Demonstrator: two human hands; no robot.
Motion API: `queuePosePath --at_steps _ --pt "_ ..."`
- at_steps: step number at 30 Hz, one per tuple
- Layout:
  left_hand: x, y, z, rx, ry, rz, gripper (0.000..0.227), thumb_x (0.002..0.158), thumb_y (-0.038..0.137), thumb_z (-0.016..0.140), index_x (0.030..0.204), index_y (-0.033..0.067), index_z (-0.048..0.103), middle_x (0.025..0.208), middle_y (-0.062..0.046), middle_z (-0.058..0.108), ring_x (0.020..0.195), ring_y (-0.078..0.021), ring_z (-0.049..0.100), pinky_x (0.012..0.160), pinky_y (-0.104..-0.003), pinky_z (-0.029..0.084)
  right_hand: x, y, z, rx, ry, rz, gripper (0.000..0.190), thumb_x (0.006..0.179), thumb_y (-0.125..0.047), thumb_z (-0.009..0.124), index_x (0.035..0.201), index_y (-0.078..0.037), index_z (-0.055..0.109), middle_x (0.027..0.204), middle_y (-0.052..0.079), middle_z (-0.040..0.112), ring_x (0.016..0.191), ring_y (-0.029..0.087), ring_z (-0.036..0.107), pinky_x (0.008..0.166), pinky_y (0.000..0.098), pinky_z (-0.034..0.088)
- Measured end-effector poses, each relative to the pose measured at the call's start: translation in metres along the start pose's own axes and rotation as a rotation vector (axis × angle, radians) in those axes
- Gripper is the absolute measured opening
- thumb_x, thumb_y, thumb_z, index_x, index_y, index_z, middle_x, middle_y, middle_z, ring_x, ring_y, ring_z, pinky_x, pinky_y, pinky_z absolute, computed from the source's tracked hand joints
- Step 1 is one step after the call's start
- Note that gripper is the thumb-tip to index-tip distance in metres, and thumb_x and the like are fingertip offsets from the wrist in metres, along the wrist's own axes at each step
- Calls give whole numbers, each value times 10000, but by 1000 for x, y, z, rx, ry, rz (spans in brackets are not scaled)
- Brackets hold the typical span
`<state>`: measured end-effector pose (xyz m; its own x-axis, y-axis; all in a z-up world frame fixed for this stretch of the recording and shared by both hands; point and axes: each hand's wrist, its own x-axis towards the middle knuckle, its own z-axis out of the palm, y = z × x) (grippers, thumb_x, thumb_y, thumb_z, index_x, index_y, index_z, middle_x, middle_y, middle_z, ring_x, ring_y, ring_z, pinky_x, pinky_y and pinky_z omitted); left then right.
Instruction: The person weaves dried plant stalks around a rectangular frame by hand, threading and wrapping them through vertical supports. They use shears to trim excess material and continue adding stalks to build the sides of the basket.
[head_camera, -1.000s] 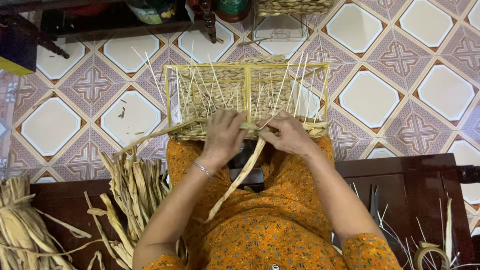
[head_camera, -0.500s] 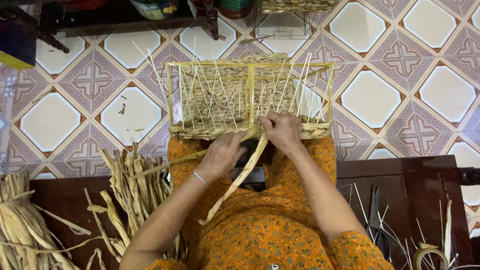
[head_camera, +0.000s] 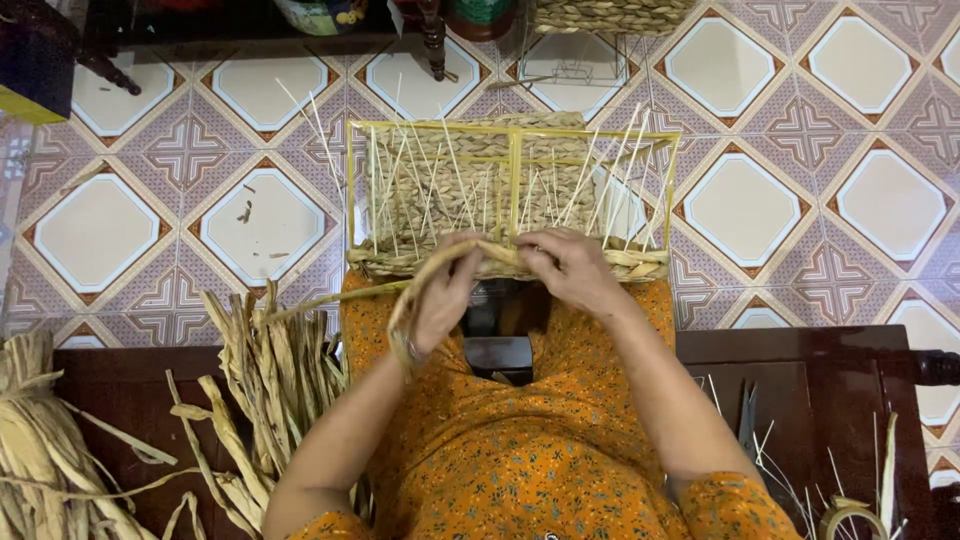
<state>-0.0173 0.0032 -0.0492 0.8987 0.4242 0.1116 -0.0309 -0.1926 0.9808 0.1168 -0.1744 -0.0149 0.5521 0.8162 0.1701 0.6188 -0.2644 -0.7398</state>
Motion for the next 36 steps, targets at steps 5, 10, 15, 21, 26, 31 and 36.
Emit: queuePosePath --at_steps 5,10,15,21,26,31,36 --pt "26 59 -1 -39 -83 -60 299 985 98 587 1275 40 547 1026 -133 709 915 -211 731 762 -299 660 3 13 8 -49 -18 121 190 953 -284 681 1061 -131 712 834 39 726 613 133 609 568 321 551" --pt "45 20 7 417 -245 -137 379 950 55 574 1328 58 551 975 -130 736 785 -216 730 691 -299 630 9 -13 10 107 115 367 261 956 -209 599 1183 -93 541 824 -32 691 464 133 572 368 308 470" --pt "69 32 10 532 -392 -245 435 1015 55 474 1449 68 460 958 -87 713 587 -198 684 553 -302 611 12 25 40 -298 208 133 214 1015 -158 567 1197 -58 616 553 64 575 468 173 503 393 366 446" --pt "81 57 0 68 -318 -501 607 972 148 528 1511 35 274 817 -118 660 526 -154 633 471 -291 567 19 19 32 -313 -106 91 308 1044 -279 547 853 -115 726 753 78 698 683 218 613 745 438 548" --pt "69 33 3 269 -201 -339 483 976 244 665 1333 -11 462 679 -69 599 484 -136 541 402 -279 421 24 10 19 -45 -6 328 215 995 -338 582 966 -190 735 916 32 734 901 222 678 820 499 525" --pt "45 6 5 498 -147 -187 234 1041 238 551 1066 12 612 587 -17 564 411 -104 484 333 -239 375 36 -31 10 29 -46 758 305 933 -494 650 988 -197 690 855 15 720 703 142 712 627 371 613" --pt "27 19 -6 7 -56 -233 193 1012 247 553 949 70 597 712 2 607 475 -43 498 374 -202 444 29 -1 38 -100 214 409 284 787 -400 857 875 -150 756 777 -13 742 617 122 665 532 310 514"
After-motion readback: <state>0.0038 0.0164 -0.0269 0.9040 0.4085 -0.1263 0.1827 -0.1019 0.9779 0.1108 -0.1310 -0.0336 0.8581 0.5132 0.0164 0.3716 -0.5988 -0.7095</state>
